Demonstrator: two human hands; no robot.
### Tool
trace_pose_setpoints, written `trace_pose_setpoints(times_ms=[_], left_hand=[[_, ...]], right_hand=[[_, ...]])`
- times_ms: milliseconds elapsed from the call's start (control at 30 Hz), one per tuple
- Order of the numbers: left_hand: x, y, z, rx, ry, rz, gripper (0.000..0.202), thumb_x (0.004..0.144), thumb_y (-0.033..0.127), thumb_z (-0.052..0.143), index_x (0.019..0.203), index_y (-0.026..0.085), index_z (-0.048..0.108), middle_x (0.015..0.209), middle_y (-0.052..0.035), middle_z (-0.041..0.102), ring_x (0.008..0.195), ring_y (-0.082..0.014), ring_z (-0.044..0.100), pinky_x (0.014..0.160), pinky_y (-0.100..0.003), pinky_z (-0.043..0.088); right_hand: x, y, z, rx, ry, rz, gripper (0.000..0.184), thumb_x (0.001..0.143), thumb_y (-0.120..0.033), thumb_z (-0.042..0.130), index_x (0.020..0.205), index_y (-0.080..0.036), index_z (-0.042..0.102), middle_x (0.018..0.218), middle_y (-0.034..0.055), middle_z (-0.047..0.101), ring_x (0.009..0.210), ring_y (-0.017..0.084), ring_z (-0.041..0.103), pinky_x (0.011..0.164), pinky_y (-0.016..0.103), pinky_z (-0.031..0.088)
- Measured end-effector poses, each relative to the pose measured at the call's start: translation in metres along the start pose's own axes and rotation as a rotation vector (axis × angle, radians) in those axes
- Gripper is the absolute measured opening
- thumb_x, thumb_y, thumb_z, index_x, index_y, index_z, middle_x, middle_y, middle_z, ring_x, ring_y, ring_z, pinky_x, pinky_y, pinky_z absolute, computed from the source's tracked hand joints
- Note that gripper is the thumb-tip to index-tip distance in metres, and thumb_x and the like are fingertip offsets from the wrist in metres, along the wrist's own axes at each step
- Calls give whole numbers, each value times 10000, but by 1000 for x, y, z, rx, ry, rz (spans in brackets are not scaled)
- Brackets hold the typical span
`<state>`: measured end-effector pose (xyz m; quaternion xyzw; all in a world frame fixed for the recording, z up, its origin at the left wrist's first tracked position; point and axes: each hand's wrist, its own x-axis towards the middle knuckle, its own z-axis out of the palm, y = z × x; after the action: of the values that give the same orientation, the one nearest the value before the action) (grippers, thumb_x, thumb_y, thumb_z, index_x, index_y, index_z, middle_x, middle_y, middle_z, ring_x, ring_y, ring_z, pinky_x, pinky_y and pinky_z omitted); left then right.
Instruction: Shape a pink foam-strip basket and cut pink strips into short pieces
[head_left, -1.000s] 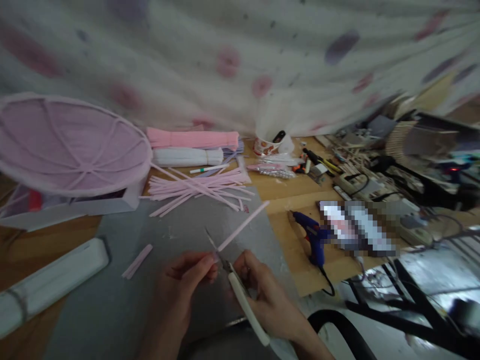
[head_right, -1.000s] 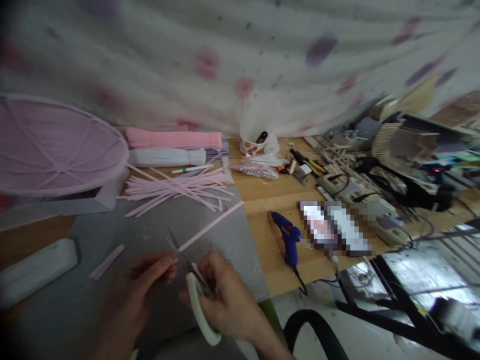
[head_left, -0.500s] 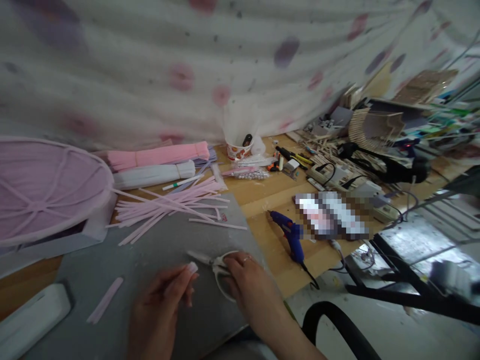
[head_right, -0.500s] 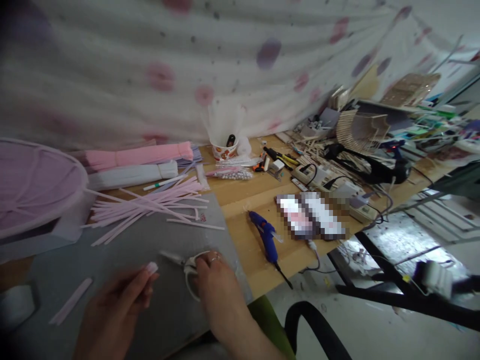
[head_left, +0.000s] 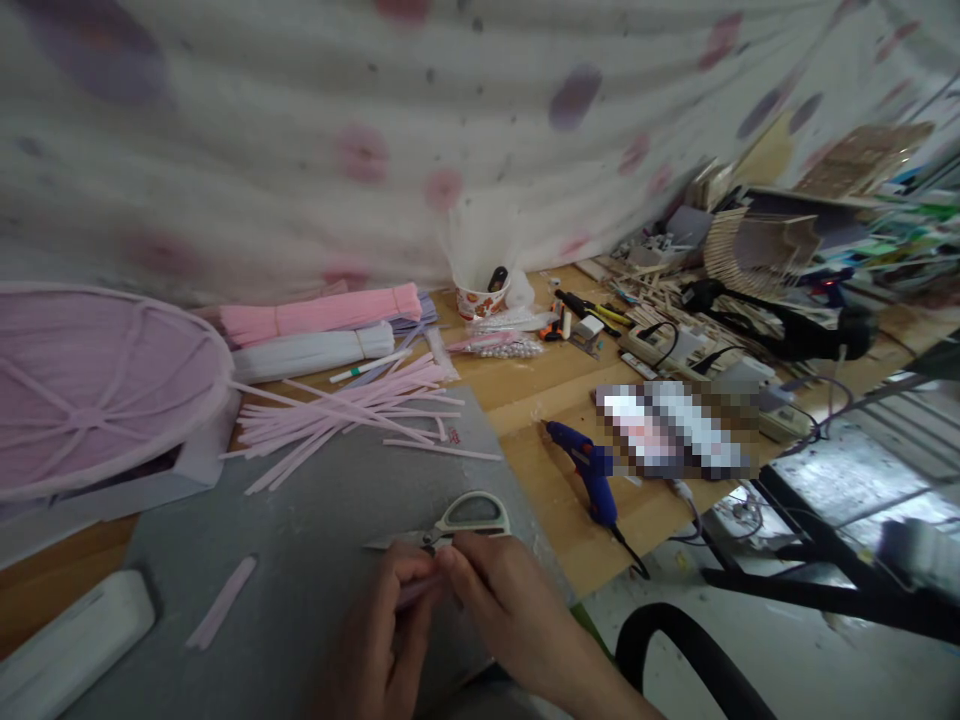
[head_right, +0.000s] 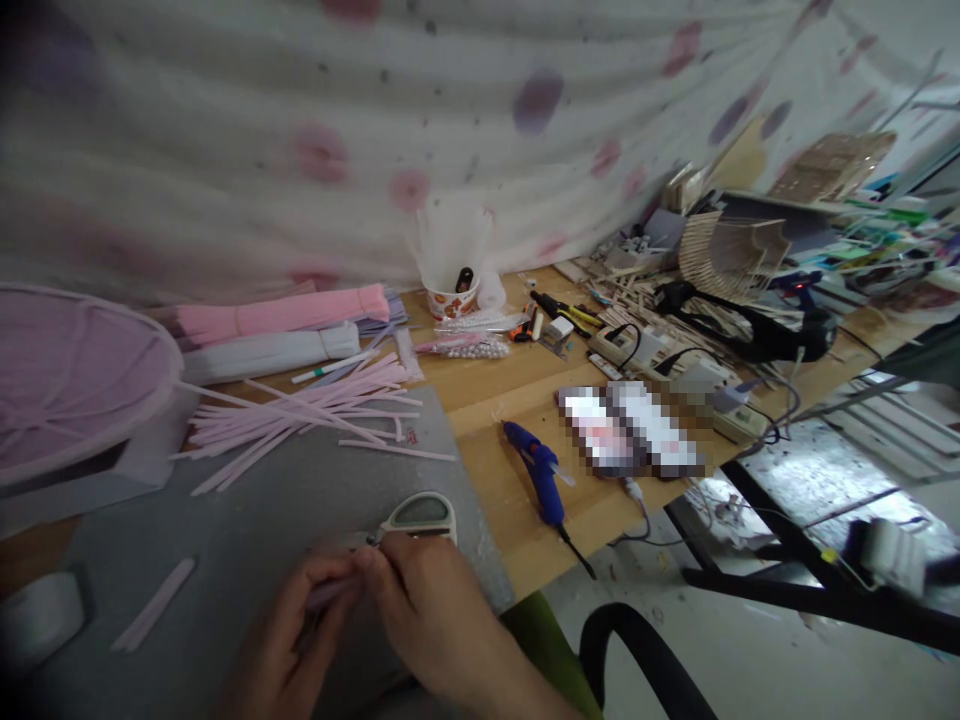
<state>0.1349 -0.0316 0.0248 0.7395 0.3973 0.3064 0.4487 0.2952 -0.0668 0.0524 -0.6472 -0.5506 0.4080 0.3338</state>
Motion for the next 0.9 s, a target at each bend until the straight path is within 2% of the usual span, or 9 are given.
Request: trace_pose_setpoints(times_ms=[200, 267, 333, 400, 467, 533, 667, 800, 900], left_hand=[[1, 1, -7, -164, 121, -181, 241, 929, 464, 556, 998, 270, 682, 990, -37, 738, 930, -178, 707, 813, -217, 561], [2, -3, -11, -188, 110, -247, 287, 905, 508, 578, 975, 256, 698, 958, -42, 741, 910, -190, 705, 794, -225, 566], [3, -7, -16, -213, 90, -325, 334, 864, 556, 615, 908, 240, 713, 848, -35, 734, 837, -195, 701, 732, -223, 570], [3, -10, -19, -250, 94, -394, 386, 805, 610, 657, 809, 228, 713, 693, -12, 690, 684, -178, 669, 611, -208, 550], [4, -11, -21, -299, 129, -459, 426, 742, 643, 703, 725, 217, 700, 589, 8, 640, 553, -152, 604, 506, -197, 504], [4, -9, -21, -361, 180, -508, 440, 684, 643, 754, 679, 208, 688, 543, 17, 621, 492, -133, 561, 461, -192, 469], [4, -10, -23, -458, 297, -515, 434, 617, 610, 819, 625, 203, 670, 531, 17, 629, 489, -123, 561, 474, -182, 468], [1, -13, -28, -371, 337, -484, 429, 650, 620, 793, 598, 210, 676, 530, 16, 628, 529, -127, 581, 523, -175, 487], [0, -13, -33, -267, 380, -462, 413, 665, 642, 764, 651, 231, 722, 568, 14, 659, 560, -141, 604, 538, -183, 500]], right_hand=[[-2, 1, 2, 67, 93, -108, 344, 1016, -348, 374, 700, -212, 389, 639, -40, 435, 582, 107, 401, 556, 243, 271], [-1, 1, 3, 42, 116, -149, 336, 1017, -344, 377, 707, -214, 384, 648, -38, 442, 591, 111, 411, 567, 246, 275], [-1, 3, 5, 19, 124, -179, 324, 1013, -342, 383, 715, -215, 389, 654, -31, 462, 600, 118, 429, 574, 251, 275], [1, 5, 7, 11, 129, -203, 308, 1007, -332, 390, 723, -214, 400, 660, -25, 482, 605, 123, 448, 575, 253, 277], [1, 7, 8, 9, 123, -222, 287, 1003, -315, 400, 735, -212, 420, 673, -19, 500, 615, 126, 465, 581, 252, 288], [1, 6, 8, -9, 103, -243, 258, 1002, -289, 402, 763, -208, 454, 703, -10, 526, 640, 132, 486, 596, 253, 305], [0, 3, 7, -65, 74, -276, 211, 1007, -234, 395, 863, -199, 545, 800, 17, 576, 733, 153, 535, 656, 267, 344], [2, 0, 7, -32, 72, -290, 201, 1007, -232, 422, 871, -196, 566, 804, 13, 572, 742, 144, 533, 667, 256, 359], [4, -2, 7, -32, 26, -339, 179, 992, -220, 460, 859, -195, 577, 791, 5, 578, 730, 133, 521, 661, 243, 357]])
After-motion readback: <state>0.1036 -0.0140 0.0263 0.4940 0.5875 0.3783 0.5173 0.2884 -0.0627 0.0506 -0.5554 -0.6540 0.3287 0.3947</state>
